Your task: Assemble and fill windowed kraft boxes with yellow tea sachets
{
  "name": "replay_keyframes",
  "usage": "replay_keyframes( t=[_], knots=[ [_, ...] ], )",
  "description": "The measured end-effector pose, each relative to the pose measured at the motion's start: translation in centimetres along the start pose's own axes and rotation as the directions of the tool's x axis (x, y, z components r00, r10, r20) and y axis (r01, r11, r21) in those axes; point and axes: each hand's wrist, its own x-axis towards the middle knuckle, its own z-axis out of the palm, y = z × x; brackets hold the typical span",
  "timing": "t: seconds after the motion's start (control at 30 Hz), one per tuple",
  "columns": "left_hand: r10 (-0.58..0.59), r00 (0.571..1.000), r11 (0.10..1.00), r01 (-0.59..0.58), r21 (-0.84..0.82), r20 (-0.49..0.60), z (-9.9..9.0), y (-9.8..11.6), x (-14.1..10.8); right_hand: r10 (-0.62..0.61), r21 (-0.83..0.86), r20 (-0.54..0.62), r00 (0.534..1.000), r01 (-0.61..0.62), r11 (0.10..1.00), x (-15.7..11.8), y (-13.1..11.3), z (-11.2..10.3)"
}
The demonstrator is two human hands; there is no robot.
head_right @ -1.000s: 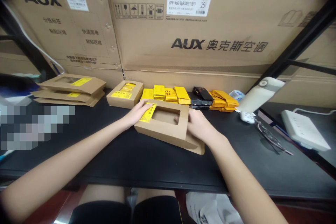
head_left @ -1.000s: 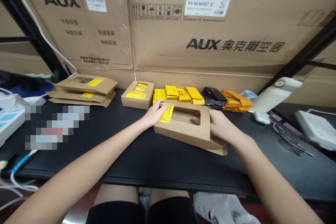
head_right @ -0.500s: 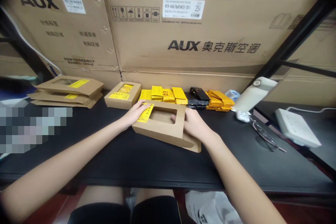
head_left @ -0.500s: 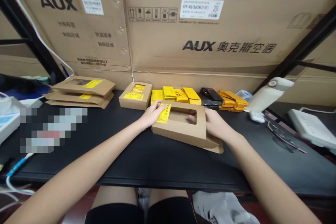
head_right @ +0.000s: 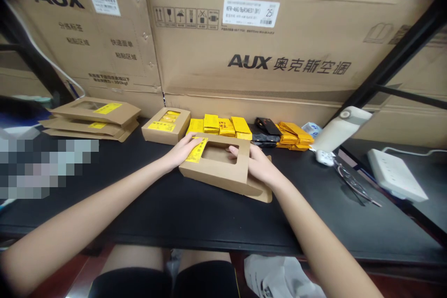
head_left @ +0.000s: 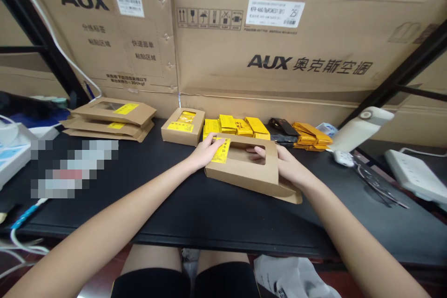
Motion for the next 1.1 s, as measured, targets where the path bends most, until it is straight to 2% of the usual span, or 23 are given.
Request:
replay_keyframes(
  t=[0.3, 0.6, 0.93, 1.1],
  knots=[
    [0.015, 1.000, 0.999, -0.015, 0.029, -0.001, -0.04, -0.06, 0.00, 0.091, 0.096, -0.018, 0.996, -0.089, 0.991, 0.09, 0.21, 0.27],
    [0.006, 1.000, 0.999, -0.006, 0.034, -0.002, 0.02, 0.36, -0.26, 0.053, 0.086, -0.021, 0.998, -0.051, 0.995, -0.03, 0.38, 0.29],
    [-0.012, 1.000, 0.998, 0.013, 0.055, -0.010, -0.05, 0.43, -0.27, 0.103, 0.067, -0.036, 0.994, -0.100, 0.993, -0.26, 0.00, 0.32],
    [-0.017, 1.000, 0.999, 0.017, 0.046, -0.007, -0.03, 0.47, -0.33, 0.032, 0.034, -0.031, 0.999, -0.031, 0.999, -0.26, 0.08, 0.22]
  ],
)
